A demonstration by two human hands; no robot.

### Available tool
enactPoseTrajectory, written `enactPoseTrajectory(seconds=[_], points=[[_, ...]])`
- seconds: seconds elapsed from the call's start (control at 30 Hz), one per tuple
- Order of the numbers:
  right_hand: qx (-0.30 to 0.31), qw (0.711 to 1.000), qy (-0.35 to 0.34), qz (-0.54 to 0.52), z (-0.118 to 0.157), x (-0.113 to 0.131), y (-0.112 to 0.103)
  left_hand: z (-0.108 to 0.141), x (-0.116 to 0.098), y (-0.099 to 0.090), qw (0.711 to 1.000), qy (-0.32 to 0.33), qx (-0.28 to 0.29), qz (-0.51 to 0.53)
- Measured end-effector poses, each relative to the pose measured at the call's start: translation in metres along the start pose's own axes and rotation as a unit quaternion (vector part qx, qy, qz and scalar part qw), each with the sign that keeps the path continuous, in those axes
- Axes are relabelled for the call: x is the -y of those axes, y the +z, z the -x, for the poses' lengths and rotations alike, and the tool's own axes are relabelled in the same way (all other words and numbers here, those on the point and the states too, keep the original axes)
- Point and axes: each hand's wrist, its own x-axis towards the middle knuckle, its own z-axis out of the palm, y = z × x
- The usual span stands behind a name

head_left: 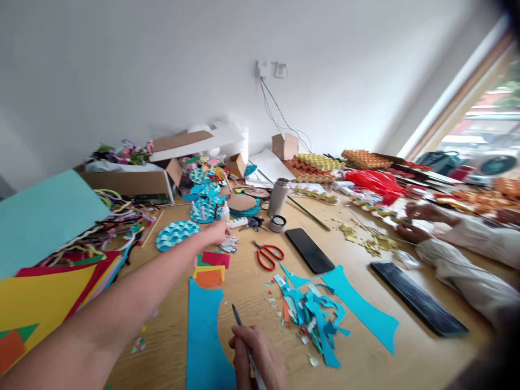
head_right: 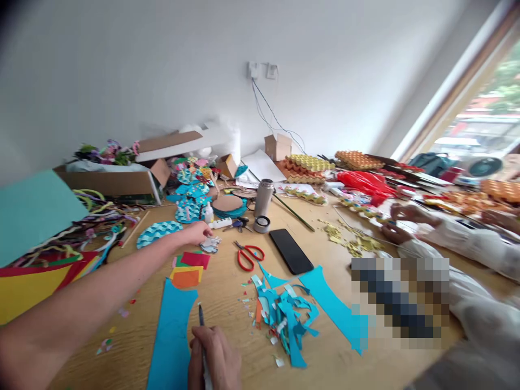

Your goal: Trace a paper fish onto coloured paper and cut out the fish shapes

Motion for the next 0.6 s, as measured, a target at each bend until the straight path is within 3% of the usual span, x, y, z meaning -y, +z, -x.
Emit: enactPoseTrajectory(seconds=[0.1,0.2,0.4,0.5,0.6], points=[[0.04,0.999,0.001,0.029,-0.005,0.005,-0.005,-0.002,0.004,-0.004,0.999,0.002,-0.027,-0.035],[0.084,0.994,0.01,0.064,-0.009,0.008,-0.01,0.019,0.008,-0.011,0.998,0.017,-0.028,-0.051],[0.178,0.976,-0.007,0.125,-0.023,0.009,-0.026,0.12,0.001,-0.017,0.996,0.075,-0.013,-0.049],[0.244,0.944,-0.041,0.218,-0.032,0.003,-0.037,0.179,0.012,0.007,0.995,0.077,-0.022,-0.055],[0.29,0.896,-0.087,0.324,-0.039,-0.009,-0.046,0.224,0.036,0.055,0.992,0.09,-0.069,-0.058]])
